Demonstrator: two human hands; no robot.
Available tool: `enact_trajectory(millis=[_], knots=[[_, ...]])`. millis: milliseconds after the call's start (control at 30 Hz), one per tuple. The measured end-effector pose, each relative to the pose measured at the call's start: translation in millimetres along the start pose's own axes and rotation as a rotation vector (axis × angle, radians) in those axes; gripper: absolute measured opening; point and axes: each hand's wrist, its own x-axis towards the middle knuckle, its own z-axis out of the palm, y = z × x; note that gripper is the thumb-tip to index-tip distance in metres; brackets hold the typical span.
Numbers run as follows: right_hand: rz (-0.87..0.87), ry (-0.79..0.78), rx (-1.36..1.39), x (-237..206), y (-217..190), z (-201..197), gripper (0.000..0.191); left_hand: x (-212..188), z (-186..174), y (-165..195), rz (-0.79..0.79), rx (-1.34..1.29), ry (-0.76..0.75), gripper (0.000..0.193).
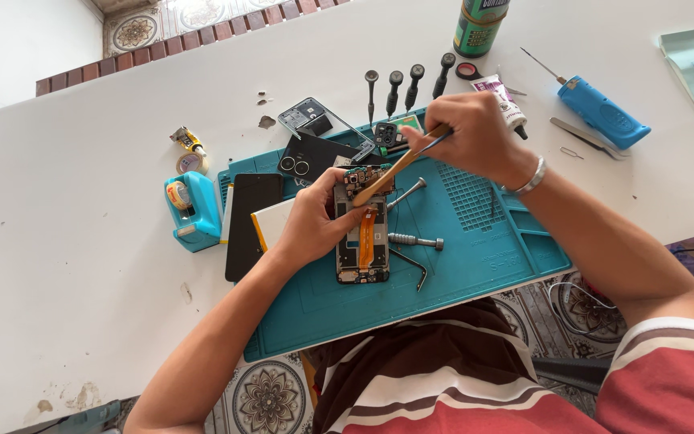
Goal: The person works on a disassembled smartphone on a repair mat, scrubbing the exposed motherboard and internal components with a toothbrush, then uses a spudger to pry and adjust parts inside the phone frame while holding the device steady with the other hand.
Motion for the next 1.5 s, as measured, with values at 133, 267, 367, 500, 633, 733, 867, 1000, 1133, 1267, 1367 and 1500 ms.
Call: enact_trajectory(millis=[133, 267, 367, 500, 633, 733, 867, 1000, 1133, 1267, 1367, 1500], knots=[[-0.019, -0.001, -0.042, 1.6, 13.6, -17.1, 0.044, -1.1, -1.1, 1.8, 0.032, -0.017, -0.005, 0.029], [-0.028, -0.010, -0.031, 3.4, 10.3, -14.4, 0.044, -1.6, -2.5, 4.4, -0.011, -0.014, 0.000, 0.030], [-0.015, -0.038, -0.048, 1.5, 3.5, -5.8, 0.046, -1.0, -3.0, 5.3, -0.021, -0.001, -0.002, 0.031], [-0.052, -0.039, -0.086, 3.1, 10.5, -16.5, 0.047, -0.6, -2.1, 5.1, 0.013, -0.029, -0.007, 0.031], [-0.053, -0.013, -0.072, 6.1, 13.9, -27.5, 0.047, -0.8, -2.4, 5.4, -0.018, 0.000, 0.006, 0.031], [-0.048, 0.002, -0.097, 7.2, 5.3, -18.7, 0.047, -0.1, -3.1, 6.5, -0.008, -0.022, 0.001, 0.031], [-0.015, 0.010, -0.084, 2.8, -4.4, -9.7, 0.047, 0.4, -3.6, 7.3, -0.011, -0.020, 0.000, 0.032], [-0.031, 0.022, -0.074, 5.4, 3.0, -17.1, 0.047, 0.8, -2.9, 6.5, -0.004, -0.031, -0.001, 0.032], [-0.022, 0.033, -0.050, 9.4, 3.0, -20.0, 0.046, 1.6, -3.3, 6.0, -0.019, -0.004, -0.001, 0.029], [-0.033, 0.024, -0.070, 5.7, -11.9, -7.5, 0.047, 1.1, -3.8, 5.6, -0.030, 0.017, 0.005, 0.030], [0.003, 0.050, -0.046, 3.8, -13.9, -4.9, 0.048, 0.7, -3.2, 5.3, 0.005, -0.008, 0.000, 0.029], [0.036, 0.102, -0.026, 5.3, -5.7, -9.9, 0.049, 0.7, -1.8, 5.0, 0.014, 0.029, 0.016, 0.024]])
